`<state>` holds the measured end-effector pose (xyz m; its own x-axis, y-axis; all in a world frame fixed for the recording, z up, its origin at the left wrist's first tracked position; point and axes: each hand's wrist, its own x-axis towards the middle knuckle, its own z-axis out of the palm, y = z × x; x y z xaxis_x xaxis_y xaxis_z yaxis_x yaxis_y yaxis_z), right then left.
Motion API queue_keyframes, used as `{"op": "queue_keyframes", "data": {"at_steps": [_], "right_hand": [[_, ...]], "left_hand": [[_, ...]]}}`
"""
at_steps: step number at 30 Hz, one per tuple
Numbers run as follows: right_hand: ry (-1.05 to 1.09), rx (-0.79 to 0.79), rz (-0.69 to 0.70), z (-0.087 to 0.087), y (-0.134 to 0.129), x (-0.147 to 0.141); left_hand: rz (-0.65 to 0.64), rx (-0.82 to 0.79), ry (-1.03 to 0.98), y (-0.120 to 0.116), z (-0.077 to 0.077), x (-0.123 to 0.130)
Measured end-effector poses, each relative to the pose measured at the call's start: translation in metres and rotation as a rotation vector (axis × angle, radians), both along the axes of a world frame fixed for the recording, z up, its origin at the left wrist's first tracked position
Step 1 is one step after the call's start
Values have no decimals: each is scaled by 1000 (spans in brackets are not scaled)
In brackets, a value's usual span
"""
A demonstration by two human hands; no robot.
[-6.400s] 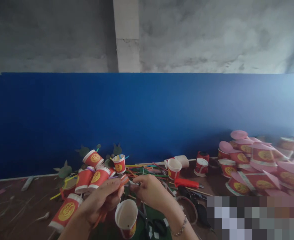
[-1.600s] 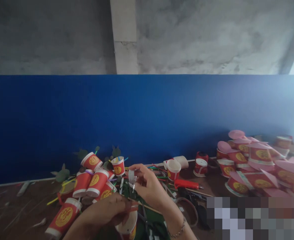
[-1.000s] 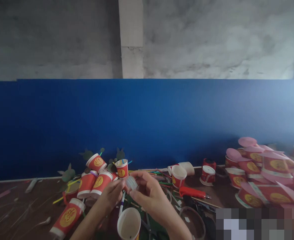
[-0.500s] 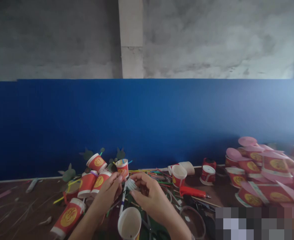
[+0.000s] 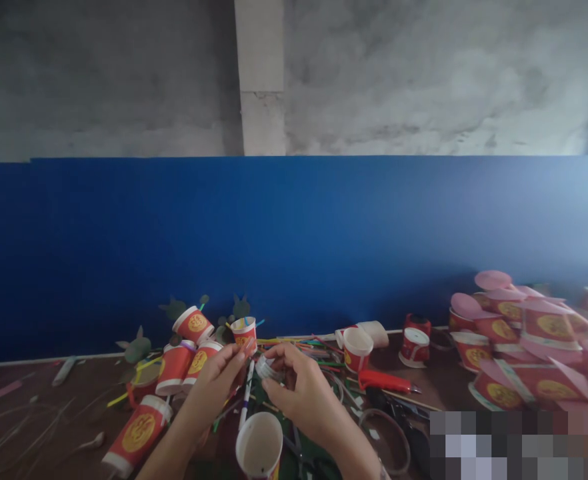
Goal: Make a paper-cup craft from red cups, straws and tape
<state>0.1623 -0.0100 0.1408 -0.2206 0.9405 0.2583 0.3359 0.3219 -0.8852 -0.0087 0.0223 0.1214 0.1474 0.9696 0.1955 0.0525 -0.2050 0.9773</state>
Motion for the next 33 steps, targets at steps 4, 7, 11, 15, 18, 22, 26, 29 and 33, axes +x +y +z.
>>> {"op": "queue_keyframes", "data": {"at_steps": [4,7,11,15,18,22,26,29,33], "right_hand": [[-4,11,-10,1,0,0],[-23,12,-7,2,-1,0],[-81,48,-21,2,1,-1],[-164,116,-61,-2,4,0],[-237,106,-86,-6,6,0],[-243,87,-79,-8,9,0],[-141,65,1,-9,12,-1],[-59,50,68,-13,15,-1],[41,54,119,-21,20,-3]], "left_hand": [[-18,-19,-87,-1,0,2],[7,43,-46,-2,0,2],[11,75,-43,-3,3,-1],[-40,23,-105,-2,1,-1],[-85,-44,-144,0,-3,1],[-134,-111,-182,2,-6,1],[-187,-187,-202,-1,-2,0],[-288,-273,-178,-4,0,0],[-373,-315,-166,-5,-2,-1]]}}
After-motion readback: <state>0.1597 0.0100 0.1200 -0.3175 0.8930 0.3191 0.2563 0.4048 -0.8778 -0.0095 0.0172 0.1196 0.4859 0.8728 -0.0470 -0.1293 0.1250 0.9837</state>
